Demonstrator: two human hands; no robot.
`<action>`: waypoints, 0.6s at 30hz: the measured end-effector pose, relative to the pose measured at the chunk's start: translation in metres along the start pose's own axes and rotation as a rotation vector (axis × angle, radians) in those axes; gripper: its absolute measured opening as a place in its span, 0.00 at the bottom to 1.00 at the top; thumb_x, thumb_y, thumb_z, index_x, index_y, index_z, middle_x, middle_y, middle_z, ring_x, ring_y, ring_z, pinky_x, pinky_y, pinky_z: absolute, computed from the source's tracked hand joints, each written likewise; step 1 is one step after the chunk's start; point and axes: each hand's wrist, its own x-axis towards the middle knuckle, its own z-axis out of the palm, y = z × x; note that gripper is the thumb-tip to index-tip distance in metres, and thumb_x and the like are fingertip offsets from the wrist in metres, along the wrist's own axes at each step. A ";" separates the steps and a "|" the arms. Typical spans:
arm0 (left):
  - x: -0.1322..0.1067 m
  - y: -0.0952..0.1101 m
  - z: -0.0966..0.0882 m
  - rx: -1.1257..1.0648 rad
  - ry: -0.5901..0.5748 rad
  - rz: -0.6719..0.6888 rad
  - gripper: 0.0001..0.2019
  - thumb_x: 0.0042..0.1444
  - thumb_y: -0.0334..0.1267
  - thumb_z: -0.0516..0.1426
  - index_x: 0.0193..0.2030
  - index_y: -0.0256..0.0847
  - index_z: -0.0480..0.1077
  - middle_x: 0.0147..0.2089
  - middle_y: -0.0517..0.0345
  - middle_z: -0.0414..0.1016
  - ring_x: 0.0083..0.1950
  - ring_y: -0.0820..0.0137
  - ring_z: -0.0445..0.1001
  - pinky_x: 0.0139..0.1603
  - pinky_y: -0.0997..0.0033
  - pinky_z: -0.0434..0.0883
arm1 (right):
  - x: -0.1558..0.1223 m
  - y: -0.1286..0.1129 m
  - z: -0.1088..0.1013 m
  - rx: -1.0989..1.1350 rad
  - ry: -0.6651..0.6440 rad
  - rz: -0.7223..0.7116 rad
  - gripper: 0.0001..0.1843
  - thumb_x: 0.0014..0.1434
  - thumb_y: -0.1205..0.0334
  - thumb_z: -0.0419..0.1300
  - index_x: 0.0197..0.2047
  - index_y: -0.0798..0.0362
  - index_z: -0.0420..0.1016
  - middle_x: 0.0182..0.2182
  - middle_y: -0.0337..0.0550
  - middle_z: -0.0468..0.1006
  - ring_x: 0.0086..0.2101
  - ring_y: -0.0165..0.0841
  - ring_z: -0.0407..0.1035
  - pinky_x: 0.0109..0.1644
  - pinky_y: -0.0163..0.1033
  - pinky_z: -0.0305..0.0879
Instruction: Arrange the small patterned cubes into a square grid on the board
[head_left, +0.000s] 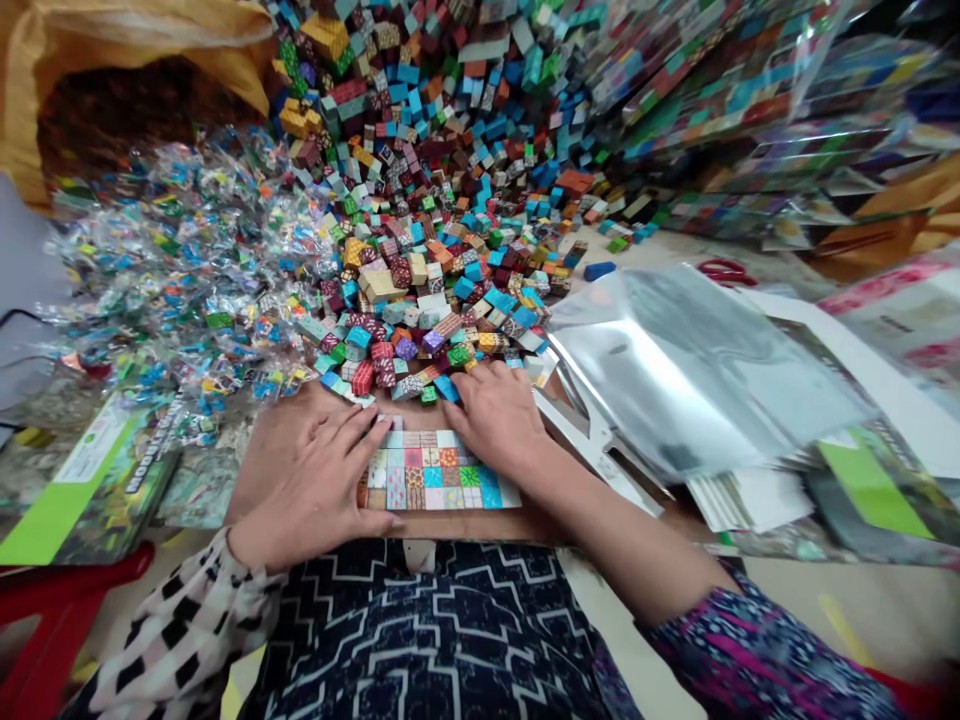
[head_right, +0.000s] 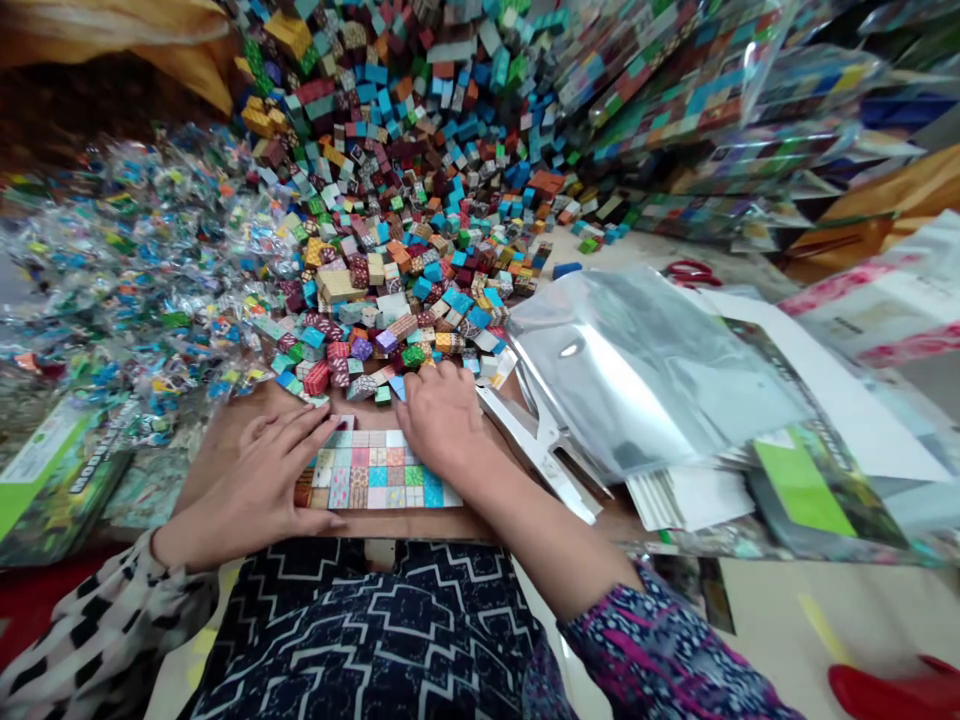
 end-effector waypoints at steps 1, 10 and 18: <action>-0.001 -0.001 0.000 -0.011 -0.009 -0.004 0.49 0.49 0.70 0.57 0.71 0.42 0.51 0.71 0.39 0.60 0.69 0.47 0.60 0.65 0.40 0.55 | 0.001 0.001 0.002 0.006 0.001 0.011 0.14 0.65 0.57 0.54 0.43 0.55 0.77 0.42 0.52 0.78 0.44 0.46 0.65 0.43 0.46 0.52; -0.021 -0.011 -0.005 -0.288 0.185 -0.212 0.29 0.64 0.53 0.54 0.66 0.39 0.63 0.62 0.46 0.73 0.62 0.57 0.71 0.60 0.53 0.70 | -0.010 0.018 0.008 0.053 0.043 0.079 0.14 0.64 0.58 0.55 0.46 0.53 0.78 0.42 0.49 0.78 0.42 0.44 0.65 0.42 0.45 0.51; -0.011 -0.016 -0.002 -0.326 0.270 -0.207 0.18 0.66 0.41 0.53 0.57 0.34 0.72 0.53 0.46 0.79 0.54 0.62 0.76 0.55 0.58 0.74 | -0.003 0.005 -0.004 -0.080 0.080 0.043 0.16 0.64 0.62 0.52 0.51 0.55 0.76 0.43 0.55 0.76 0.41 0.47 0.64 0.40 0.46 0.50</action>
